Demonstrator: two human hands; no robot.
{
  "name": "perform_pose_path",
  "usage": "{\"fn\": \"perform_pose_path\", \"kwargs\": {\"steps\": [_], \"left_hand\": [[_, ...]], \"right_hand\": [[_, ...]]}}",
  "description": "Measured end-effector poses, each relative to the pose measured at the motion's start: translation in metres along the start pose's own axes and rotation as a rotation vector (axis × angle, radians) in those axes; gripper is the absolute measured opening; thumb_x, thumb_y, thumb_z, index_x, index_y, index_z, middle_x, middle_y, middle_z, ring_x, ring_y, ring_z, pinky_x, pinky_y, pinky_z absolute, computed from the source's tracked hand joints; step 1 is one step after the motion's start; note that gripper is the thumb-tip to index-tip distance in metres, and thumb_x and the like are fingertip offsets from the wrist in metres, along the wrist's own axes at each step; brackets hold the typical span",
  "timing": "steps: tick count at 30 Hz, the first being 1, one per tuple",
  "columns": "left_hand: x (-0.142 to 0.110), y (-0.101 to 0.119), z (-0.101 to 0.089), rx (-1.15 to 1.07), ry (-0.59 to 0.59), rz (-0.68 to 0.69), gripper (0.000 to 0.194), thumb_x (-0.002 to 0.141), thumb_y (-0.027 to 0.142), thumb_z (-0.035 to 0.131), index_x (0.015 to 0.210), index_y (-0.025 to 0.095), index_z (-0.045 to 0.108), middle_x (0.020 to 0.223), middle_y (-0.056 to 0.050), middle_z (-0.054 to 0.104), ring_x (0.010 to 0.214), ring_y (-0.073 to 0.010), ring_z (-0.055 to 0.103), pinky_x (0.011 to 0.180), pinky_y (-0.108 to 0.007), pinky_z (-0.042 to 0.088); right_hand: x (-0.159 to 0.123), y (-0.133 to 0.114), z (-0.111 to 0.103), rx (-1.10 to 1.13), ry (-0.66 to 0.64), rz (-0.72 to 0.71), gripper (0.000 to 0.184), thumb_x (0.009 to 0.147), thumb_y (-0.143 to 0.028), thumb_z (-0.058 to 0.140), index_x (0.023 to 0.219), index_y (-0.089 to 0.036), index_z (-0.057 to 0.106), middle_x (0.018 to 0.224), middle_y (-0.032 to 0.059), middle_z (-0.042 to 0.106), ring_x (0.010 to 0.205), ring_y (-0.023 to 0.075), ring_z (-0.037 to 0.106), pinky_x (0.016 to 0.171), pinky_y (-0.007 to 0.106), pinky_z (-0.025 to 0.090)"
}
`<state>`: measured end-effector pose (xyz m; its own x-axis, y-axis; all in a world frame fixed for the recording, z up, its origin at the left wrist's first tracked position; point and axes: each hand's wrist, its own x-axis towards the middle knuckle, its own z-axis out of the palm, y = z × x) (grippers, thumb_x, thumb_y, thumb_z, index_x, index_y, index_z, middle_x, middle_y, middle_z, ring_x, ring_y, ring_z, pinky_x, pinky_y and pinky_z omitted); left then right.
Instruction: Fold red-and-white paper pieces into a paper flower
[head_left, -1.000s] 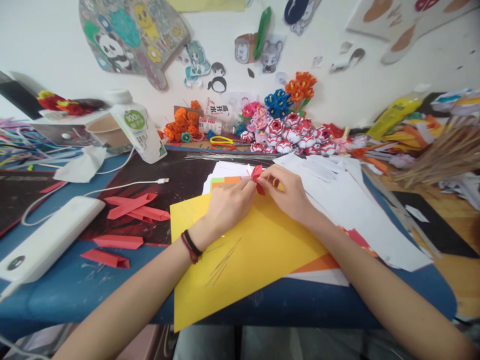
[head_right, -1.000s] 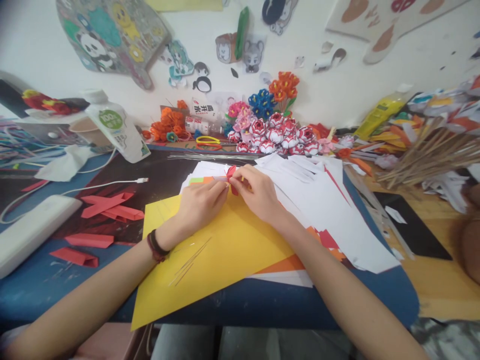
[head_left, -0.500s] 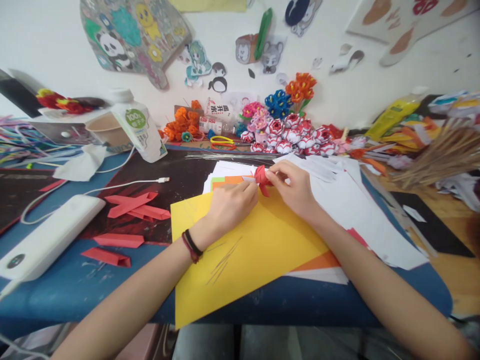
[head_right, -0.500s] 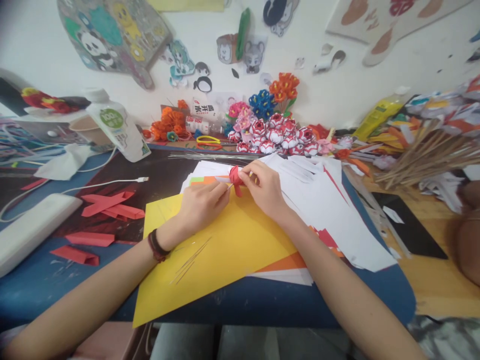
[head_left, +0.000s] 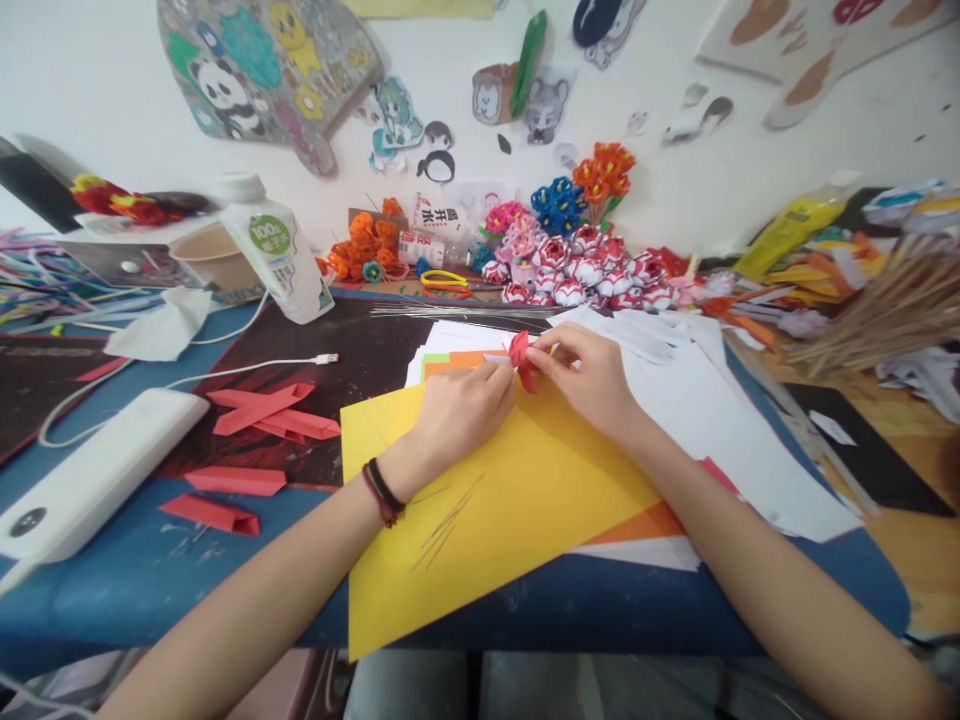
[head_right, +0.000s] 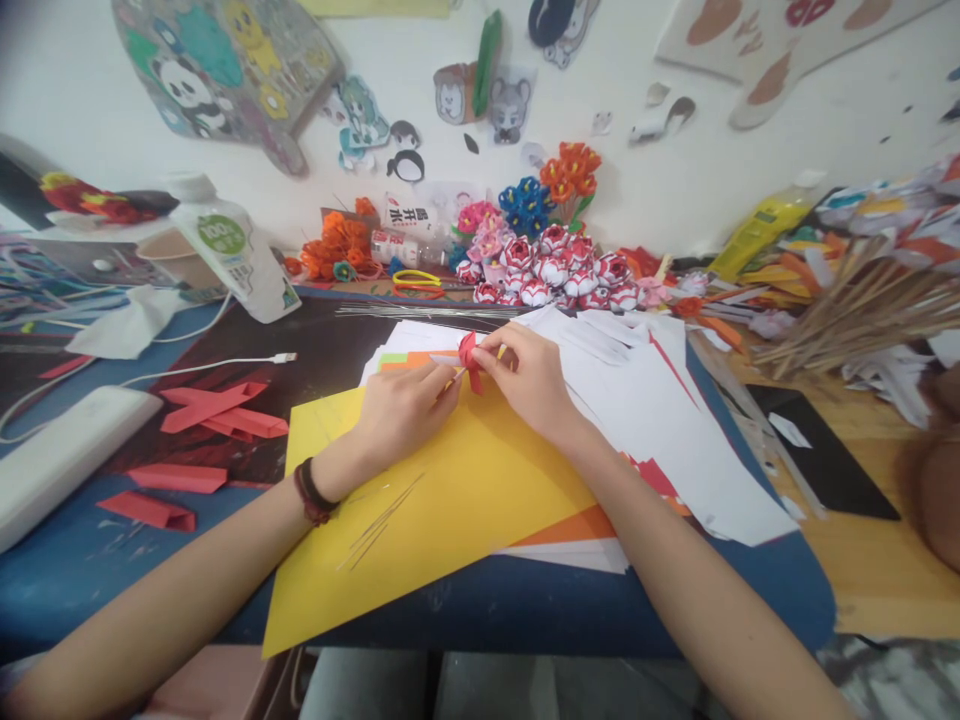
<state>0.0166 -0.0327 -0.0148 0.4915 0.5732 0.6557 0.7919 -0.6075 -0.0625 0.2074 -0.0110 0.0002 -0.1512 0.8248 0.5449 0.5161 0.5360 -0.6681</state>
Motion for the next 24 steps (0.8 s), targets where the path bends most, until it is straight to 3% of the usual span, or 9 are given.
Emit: {"fn": "perform_pose_path", "kwargs": {"steps": [13, 24], "left_hand": [[0.0039, 0.0000, -0.0023, -0.066, -0.067, 0.091, 0.024, 0.093, 0.017, 0.041, 0.074, 0.018, 0.054, 0.067, 0.001, 0.061, 0.051, -0.0102, 0.045, 0.049, -0.029, 0.019], [0.0022, 0.0018, -0.0050, -0.036, -0.008, 0.135, 0.022, 0.090, 0.014, 0.045, 0.071, 0.018, 0.054, 0.061, 0.002, 0.058, 0.048, -0.0103, 0.043, 0.049, -0.029, 0.021]], "right_hand": [[0.0008, -0.0005, -0.0039, -0.024, -0.016, -0.049, 0.011, 0.086, -0.021, 0.064, 0.075, -0.018, 0.067, 0.077, 0.0028, 0.065, 0.067, 0.0142, 0.057, 0.062, 0.029, 0.044], [0.0037, 0.0066, -0.0095, -0.015, -0.006, -0.016, 0.012, 0.086, -0.027, 0.065, 0.077, -0.019, 0.067, 0.077, 0.0025, 0.065, 0.067, 0.0146, 0.057, 0.062, 0.029, 0.044]]}}
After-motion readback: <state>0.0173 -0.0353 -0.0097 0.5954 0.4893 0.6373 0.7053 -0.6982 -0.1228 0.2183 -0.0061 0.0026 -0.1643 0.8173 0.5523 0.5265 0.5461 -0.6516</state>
